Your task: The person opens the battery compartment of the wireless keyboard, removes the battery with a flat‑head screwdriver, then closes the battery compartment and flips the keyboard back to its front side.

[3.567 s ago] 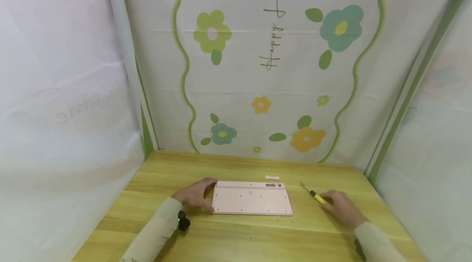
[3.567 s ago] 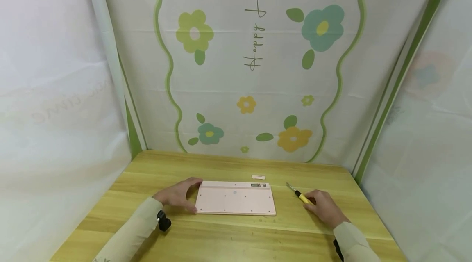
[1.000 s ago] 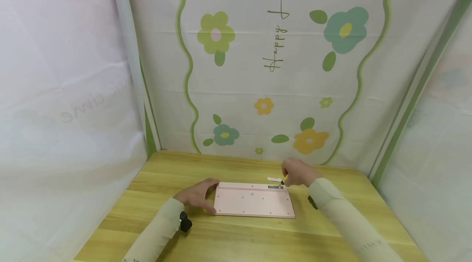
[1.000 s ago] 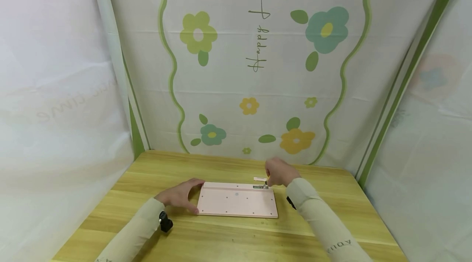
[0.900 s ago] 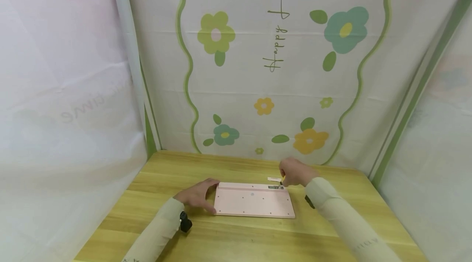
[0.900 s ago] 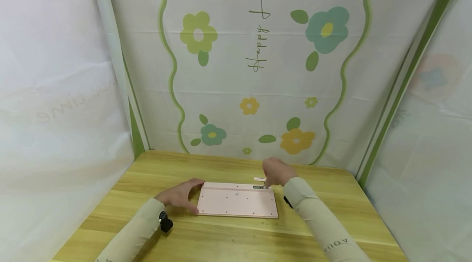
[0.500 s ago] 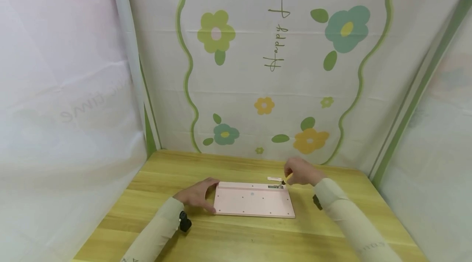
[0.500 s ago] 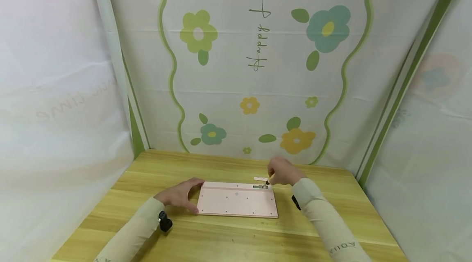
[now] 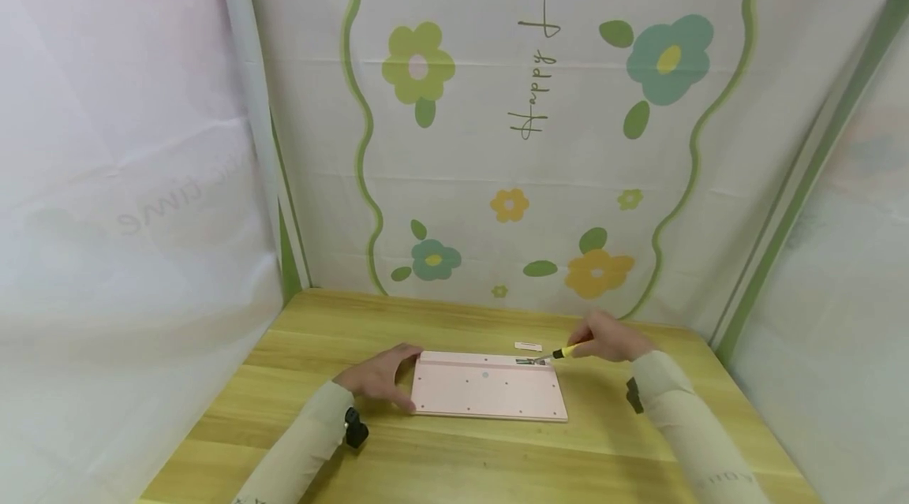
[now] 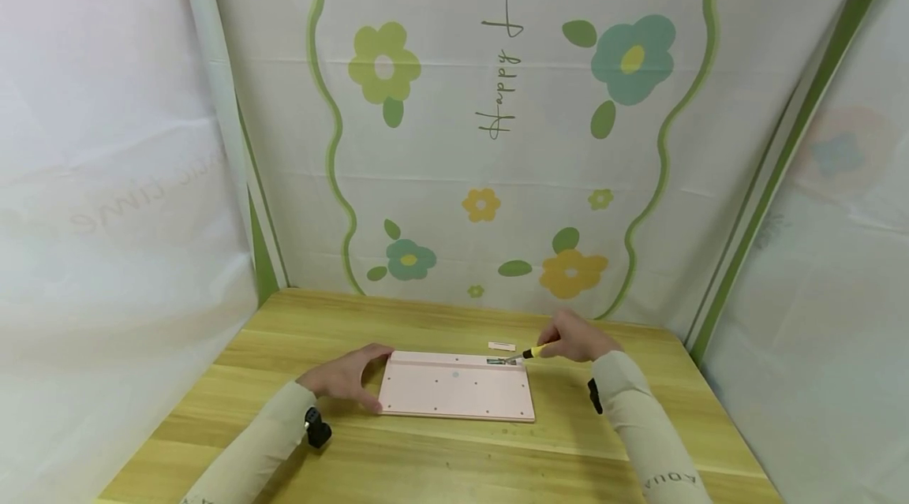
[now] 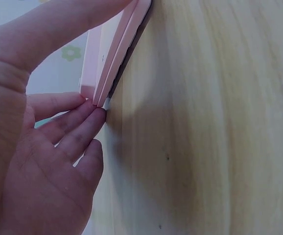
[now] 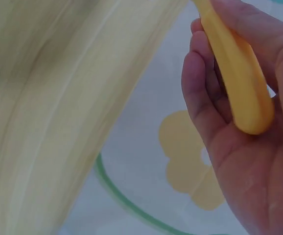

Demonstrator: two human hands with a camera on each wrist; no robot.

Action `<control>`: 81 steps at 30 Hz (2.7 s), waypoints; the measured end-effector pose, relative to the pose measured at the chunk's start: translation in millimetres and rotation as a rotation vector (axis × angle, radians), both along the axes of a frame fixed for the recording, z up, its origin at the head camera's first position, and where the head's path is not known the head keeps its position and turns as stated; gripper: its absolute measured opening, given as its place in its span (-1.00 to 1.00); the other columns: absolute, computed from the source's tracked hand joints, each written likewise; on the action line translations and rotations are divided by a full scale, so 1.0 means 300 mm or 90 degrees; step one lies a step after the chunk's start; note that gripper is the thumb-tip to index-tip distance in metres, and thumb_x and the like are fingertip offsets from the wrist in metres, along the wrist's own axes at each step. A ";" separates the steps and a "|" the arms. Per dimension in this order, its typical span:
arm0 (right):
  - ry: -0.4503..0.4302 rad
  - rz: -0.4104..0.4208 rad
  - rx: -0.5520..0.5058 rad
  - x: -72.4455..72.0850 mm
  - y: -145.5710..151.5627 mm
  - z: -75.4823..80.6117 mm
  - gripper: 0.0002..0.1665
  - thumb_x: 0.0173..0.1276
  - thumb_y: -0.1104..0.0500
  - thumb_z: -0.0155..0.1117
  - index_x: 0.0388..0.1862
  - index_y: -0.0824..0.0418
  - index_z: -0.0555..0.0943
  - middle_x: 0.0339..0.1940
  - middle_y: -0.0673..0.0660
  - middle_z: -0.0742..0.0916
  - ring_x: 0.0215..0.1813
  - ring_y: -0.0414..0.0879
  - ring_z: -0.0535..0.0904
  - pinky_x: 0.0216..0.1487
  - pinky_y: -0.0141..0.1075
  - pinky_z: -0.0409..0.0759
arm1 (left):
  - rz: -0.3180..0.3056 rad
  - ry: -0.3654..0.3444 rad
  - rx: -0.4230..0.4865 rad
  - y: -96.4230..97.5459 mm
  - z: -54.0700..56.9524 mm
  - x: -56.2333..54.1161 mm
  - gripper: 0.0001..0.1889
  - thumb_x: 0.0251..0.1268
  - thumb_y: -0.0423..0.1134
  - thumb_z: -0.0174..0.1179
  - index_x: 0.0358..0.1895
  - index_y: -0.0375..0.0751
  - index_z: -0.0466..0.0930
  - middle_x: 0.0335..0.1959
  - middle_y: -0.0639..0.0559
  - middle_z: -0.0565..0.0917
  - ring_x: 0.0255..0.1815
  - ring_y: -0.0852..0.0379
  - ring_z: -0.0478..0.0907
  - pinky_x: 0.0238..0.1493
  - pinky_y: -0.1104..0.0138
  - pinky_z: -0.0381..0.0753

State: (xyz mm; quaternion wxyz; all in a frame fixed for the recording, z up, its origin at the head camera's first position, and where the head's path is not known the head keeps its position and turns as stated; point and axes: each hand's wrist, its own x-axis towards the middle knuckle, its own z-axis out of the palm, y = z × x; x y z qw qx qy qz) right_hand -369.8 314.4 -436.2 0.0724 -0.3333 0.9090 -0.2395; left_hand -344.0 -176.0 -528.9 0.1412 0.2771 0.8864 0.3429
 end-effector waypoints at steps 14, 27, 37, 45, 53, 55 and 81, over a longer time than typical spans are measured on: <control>-0.051 -0.039 -0.025 0.038 0.067 -0.098 -0.75 0.56 0.23 0.30 -0.26 0.33 0.83 -0.42 0.18 0.78 -0.54 -0.35 0.29 -0.41 -0.40 0.40 | 0.002 -0.011 -0.002 0.008 0.005 0.008 0.22 -0.08 0.05 0.71 0.64 -0.27 0.19 0.63 -0.23 0.29 0.67 -0.28 0.21 0.64 -0.23 0.22; 0.069 -0.123 0.000 0.072 0.088 -0.105 -0.89 0.38 0.24 0.48 -0.15 0.24 0.79 -0.15 0.10 0.82 -0.13 -0.13 0.70 -0.08 -0.19 0.75 | 0.001 -0.001 -0.005 0.001 0.009 0.002 0.22 -0.08 0.04 0.71 0.64 -0.29 0.18 0.62 -0.23 0.30 0.65 -0.28 0.23 0.64 -0.23 0.22; 0.122 -0.199 -0.033 0.129 0.199 -0.138 -0.93 0.37 0.23 0.49 -0.19 0.18 0.78 -0.24 0.03 0.79 -0.26 -0.29 0.57 -0.26 -0.36 0.61 | -0.002 0.007 -0.014 0.000 0.011 0.011 0.21 -0.06 0.05 0.70 0.64 -0.29 0.18 0.63 -0.24 0.30 0.65 -0.28 0.23 0.63 -0.24 0.23; 0.151 -0.269 -0.036 0.182 0.265 -0.213 -0.90 0.32 0.21 0.54 -0.22 0.19 0.81 -0.20 0.09 0.82 -0.23 -0.24 0.63 -0.21 -0.34 0.64 | -0.003 0.008 -0.016 0.001 0.017 0.014 0.21 -0.06 0.04 0.70 0.64 -0.30 0.18 0.63 -0.23 0.30 0.66 -0.27 0.23 0.63 -0.23 0.23; 0.131 -0.293 -0.039 0.214 0.277 -0.265 -0.88 0.29 0.15 0.56 -0.24 0.13 0.79 -0.18 0.09 0.83 -0.15 -0.01 0.73 -0.07 -0.14 0.72 | -0.005 0.007 -0.013 -0.003 0.012 0.010 0.22 -0.07 0.06 0.70 0.64 -0.30 0.19 0.63 -0.23 0.30 0.66 -0.28 0.23 0.63 -0.25 0.23; 0.120 -0.297 -0.040 0.216 0.280 -0.277 -0.88 0.30 0.15 0.55 -0.23 0.12 0.78 -0.17 0.08 0.84 -0.12 0.02 0.74 -0.02 -0.08 0.73 | -0.004 0.005 -0.013 -0.003 0.010 0.009 0.22 -0.07 0.07 0.70 0.64 -0.30 0.18 0.63 -0.23 0.29 0.66 -0.29 0.22 0.63 -0.25 0.23; 0.128 -0.276 -0.020 0.179 0.272 -0.285 -0.71 0.32 0.11 0.56 -0.11 0.29 0.77 -0.18 0.14 0.83 -0.18 -0.11 0.72 -0.16 -0.29 0.72 | -0.002 0.013 -0.024 -0.004 0.028 0.018 0.22 -0.05 0.05 0.70 0.64 -0.33 0.17 0.62 -0.24 0.30 0.65 -0.29 0.24 0.63 -0.24 0.24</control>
